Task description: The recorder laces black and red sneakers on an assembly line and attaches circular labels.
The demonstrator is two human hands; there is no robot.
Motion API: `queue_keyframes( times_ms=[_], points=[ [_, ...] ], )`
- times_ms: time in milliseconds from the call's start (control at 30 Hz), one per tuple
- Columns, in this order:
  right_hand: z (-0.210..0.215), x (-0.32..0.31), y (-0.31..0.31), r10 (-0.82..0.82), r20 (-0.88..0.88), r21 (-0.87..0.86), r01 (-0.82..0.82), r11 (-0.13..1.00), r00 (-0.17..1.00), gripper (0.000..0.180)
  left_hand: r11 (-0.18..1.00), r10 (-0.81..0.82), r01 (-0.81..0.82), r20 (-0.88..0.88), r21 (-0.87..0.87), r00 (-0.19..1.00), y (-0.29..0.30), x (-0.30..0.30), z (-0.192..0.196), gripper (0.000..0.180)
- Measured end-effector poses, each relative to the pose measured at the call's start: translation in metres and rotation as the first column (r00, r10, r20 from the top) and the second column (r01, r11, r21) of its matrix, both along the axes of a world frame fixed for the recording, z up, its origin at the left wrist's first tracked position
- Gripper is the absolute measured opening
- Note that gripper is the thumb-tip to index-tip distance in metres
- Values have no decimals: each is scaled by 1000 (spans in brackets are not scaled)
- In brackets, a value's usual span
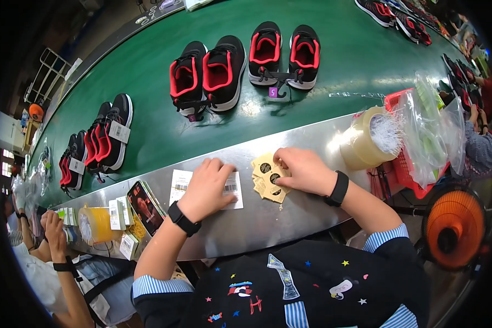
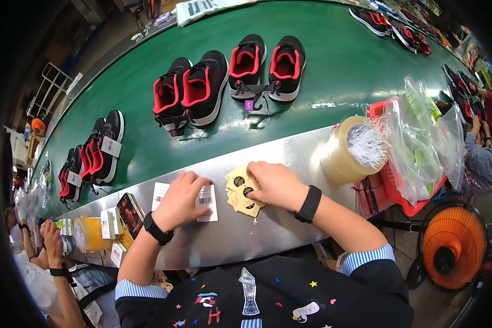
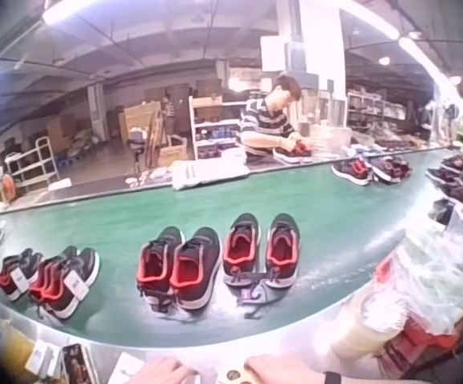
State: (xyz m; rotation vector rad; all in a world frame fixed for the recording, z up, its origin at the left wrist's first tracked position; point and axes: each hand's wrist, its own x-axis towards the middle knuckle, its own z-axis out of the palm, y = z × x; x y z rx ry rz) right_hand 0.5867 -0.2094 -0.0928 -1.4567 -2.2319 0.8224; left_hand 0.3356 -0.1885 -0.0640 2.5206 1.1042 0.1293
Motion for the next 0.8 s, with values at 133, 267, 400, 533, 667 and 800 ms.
queue_keyframes(
  times_ms=[133, 267, 400, 533, 667, 800],
  points=[
    [0, -9, -1, 17, -3, -39, -17, 999, 1000, 33, 996, 52, -54, -34, -66, 998, -5, -11, -4, 48],
    [2, -10, -1, 31, -5, -134, -32, 990, 999, 30, 989, 138, -138, -8, -50, 990, -2, -9, -2, 32],
    [3, -6, 0, 3, -38, -197, -11, 980, 999, 26, 986, 163, -159, 138, -39, 977, -6, -7, -4, 22],
    [-4, 2, 0, -13, -173, -283, -37, 958, 985, 20, 910, 347, -204, 393, -361, 852, -6, -5, 8, 22],
    [-3, 12, -1, -8, -308, -357, -108, 928, 951, 17, 869, 355, -96, 476, -486, 805, -15, 9, 22, 23],
    [15, 14, -17, -127, -573, -331, -88, 939, 810, 13, 893, 235, 43, 546, -448, 804, -28, 40, 22, 25]
  ],
)
